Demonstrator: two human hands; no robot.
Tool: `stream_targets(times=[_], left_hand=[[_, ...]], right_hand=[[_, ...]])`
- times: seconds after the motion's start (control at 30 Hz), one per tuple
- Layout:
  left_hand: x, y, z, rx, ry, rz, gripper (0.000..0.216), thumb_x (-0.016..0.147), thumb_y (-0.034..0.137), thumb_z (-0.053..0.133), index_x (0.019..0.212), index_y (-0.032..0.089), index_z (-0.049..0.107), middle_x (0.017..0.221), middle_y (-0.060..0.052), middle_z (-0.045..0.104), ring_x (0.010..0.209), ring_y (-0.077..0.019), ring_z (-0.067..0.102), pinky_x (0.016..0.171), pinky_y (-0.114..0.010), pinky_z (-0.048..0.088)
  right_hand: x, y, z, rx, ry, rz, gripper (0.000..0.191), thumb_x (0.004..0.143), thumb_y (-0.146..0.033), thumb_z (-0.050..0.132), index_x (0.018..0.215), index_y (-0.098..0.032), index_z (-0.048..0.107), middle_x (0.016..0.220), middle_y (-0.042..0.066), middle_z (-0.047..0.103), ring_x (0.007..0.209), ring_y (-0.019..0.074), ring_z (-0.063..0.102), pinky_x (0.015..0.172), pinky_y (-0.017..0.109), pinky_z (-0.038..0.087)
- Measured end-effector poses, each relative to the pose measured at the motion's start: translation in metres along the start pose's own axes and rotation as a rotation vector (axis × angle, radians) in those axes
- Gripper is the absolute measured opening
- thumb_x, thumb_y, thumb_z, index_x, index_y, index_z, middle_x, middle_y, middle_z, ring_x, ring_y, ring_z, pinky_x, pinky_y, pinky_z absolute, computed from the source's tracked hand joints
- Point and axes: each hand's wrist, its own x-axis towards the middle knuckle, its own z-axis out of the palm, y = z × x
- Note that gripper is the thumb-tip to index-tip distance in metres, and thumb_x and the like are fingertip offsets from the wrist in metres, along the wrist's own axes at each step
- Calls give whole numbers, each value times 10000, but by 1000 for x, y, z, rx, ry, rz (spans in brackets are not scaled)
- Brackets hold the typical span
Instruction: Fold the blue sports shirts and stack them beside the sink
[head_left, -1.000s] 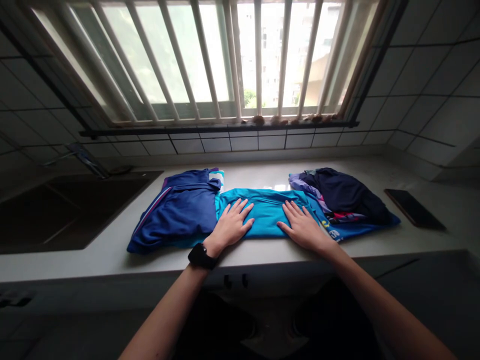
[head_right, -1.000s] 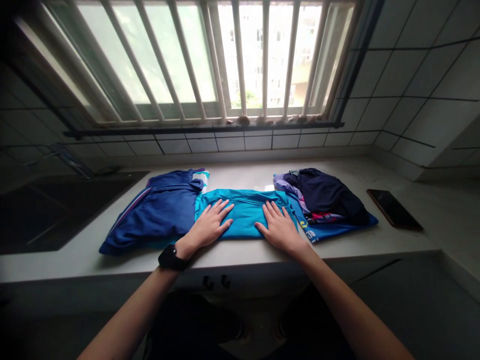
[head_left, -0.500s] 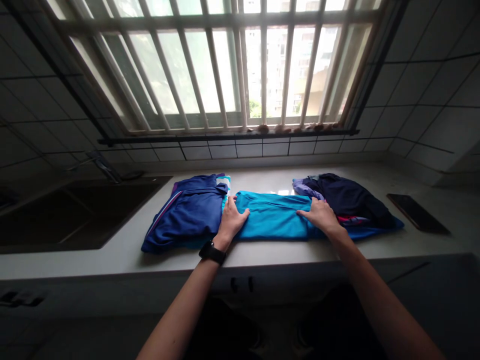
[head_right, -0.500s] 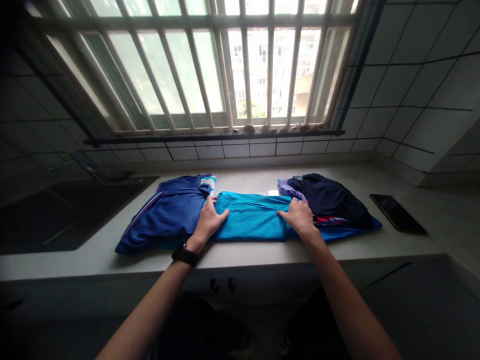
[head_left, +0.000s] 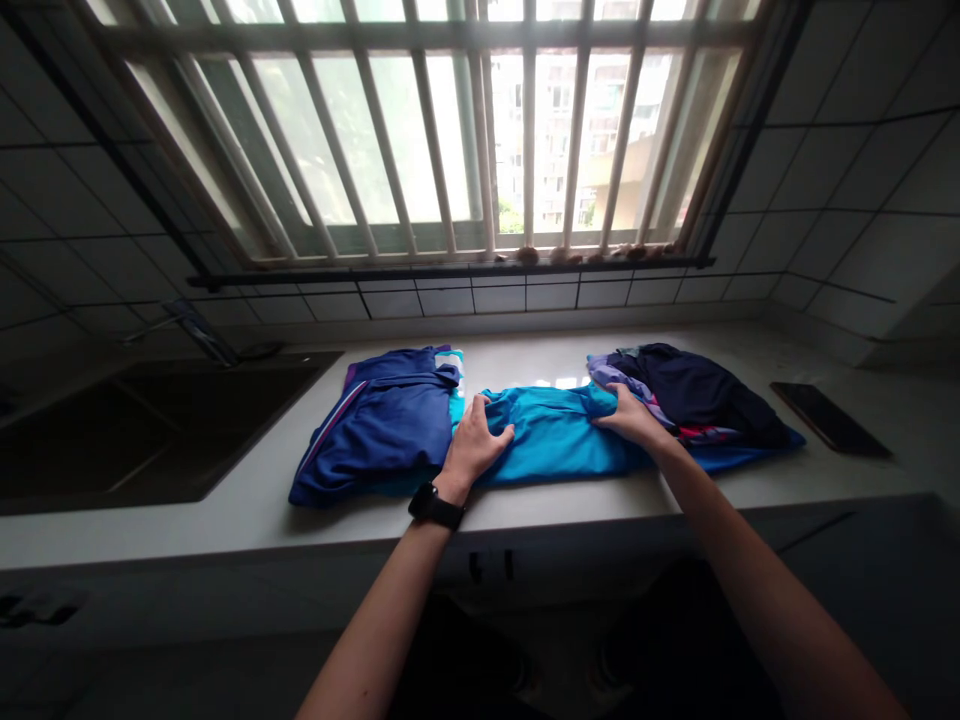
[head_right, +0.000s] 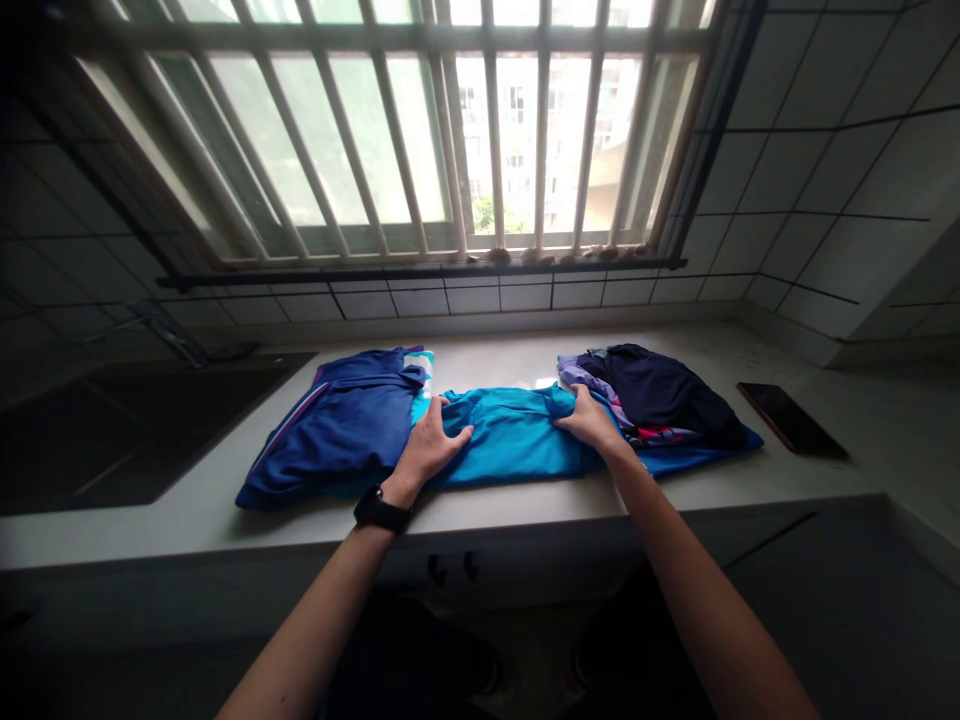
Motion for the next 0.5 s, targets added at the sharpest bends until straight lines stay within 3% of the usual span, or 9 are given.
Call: stream_targets(times=[0.1, 0.17, 0.33, 0.5], left_hand=[[-2, -2, -3, -92, 39, 49, 570, 797, 346, 770, 1273, 215, 486, 1297, -132, 654, 1247, -280, 653, 1106, -448, 502], [-3, -2, -4, -118, 41, 64, 718, 754, 345, 803, 1365, 202, 455, 1414, -167, 591, 1361, -297, 581, 1170, -460, 450], [-4, -3, -3, -181, -53, -60, 905, 724, 432, 834, 1490, 178, 423, 1632, -226, 396, 1563, -348, 340, 1266, -485, 318], [-3, 2, -8, -273, -67, 2, 1153, 595, 488, 930, 1564, 208, 372, 1659, -195, 367, 1591, -367, 265, 1299, -506, 254]], right_hand=[[1, -2, -4, 242, -165, 12, 388, 541, -217, 777, 919, -144, 733, 933, 90, 760, 883, 280, 709, 850, 372, 553], [1, -6, -9, 379, -225, -8, 286, 542, -244, 743, 813, -154, 737, 872, 73, 760, 828, 260, 697, 828, 373, 558], [0, -38, -33, 507, -251, -122, 320, 563, -275, 776, 868, -179, 762, 897, 51, 776, 852, 244, 705, 848, 373, 577], [9, -118, -67, 572, -498, -428, 423, 580, -280, 865, 977, -204, 744, 884, 18, 752, 816, 210, 710, 762, 306, 597]])
